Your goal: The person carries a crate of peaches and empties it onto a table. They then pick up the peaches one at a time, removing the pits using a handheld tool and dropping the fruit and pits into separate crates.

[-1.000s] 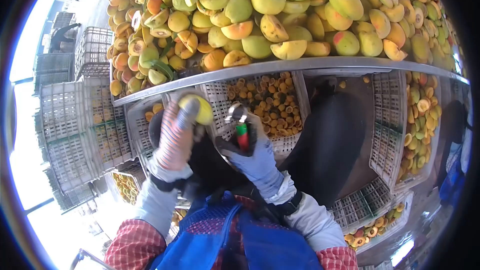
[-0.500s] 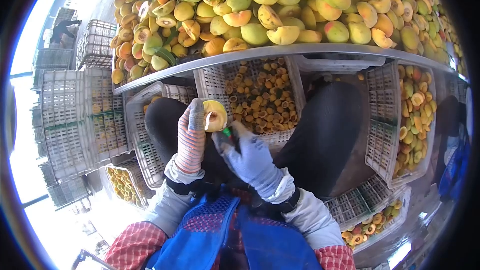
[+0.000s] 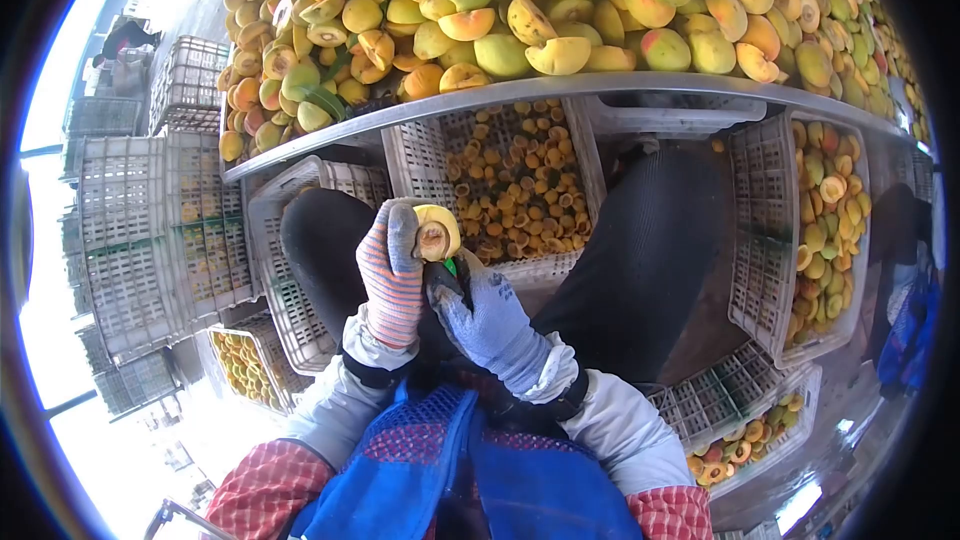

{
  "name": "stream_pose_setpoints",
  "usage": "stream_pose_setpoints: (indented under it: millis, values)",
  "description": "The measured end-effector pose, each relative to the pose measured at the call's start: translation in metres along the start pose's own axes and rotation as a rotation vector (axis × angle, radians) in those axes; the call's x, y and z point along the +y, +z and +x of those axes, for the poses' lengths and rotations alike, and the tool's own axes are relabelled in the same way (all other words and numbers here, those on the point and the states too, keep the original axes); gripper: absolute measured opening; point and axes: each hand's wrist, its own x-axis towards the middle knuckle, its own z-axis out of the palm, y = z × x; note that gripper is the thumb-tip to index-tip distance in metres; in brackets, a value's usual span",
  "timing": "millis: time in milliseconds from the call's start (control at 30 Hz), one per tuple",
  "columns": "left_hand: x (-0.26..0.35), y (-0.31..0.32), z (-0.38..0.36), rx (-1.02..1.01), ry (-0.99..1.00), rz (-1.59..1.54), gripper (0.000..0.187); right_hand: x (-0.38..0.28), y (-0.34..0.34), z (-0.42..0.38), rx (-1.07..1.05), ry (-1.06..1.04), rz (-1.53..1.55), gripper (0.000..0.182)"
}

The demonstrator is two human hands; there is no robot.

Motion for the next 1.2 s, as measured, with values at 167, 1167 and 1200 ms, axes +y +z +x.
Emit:
stream_pose_setpoints:
  millis: [167, 1167, 1200]
  values:
    - [-0.004, -0.007, 0.007, -0.096, 0.138, 0.286, 0.022, 0.010, -0.002, -0.002, -0.098, 0.203, 0.240, 0.027]
    - [-0.004, -0.013, 0.019, -0.353, 0.078, 0.354, 0.025, 0.017, -0.004, -0.011, -0.103, 0.587, 0.670, 0.030]
    - [-0.006, -0.015, 0.020, -0.367, 0.123, 0.372, 0.026, 0.020, -0.003, -0.012, -0.093, 0.623, 0.688, 0.030]
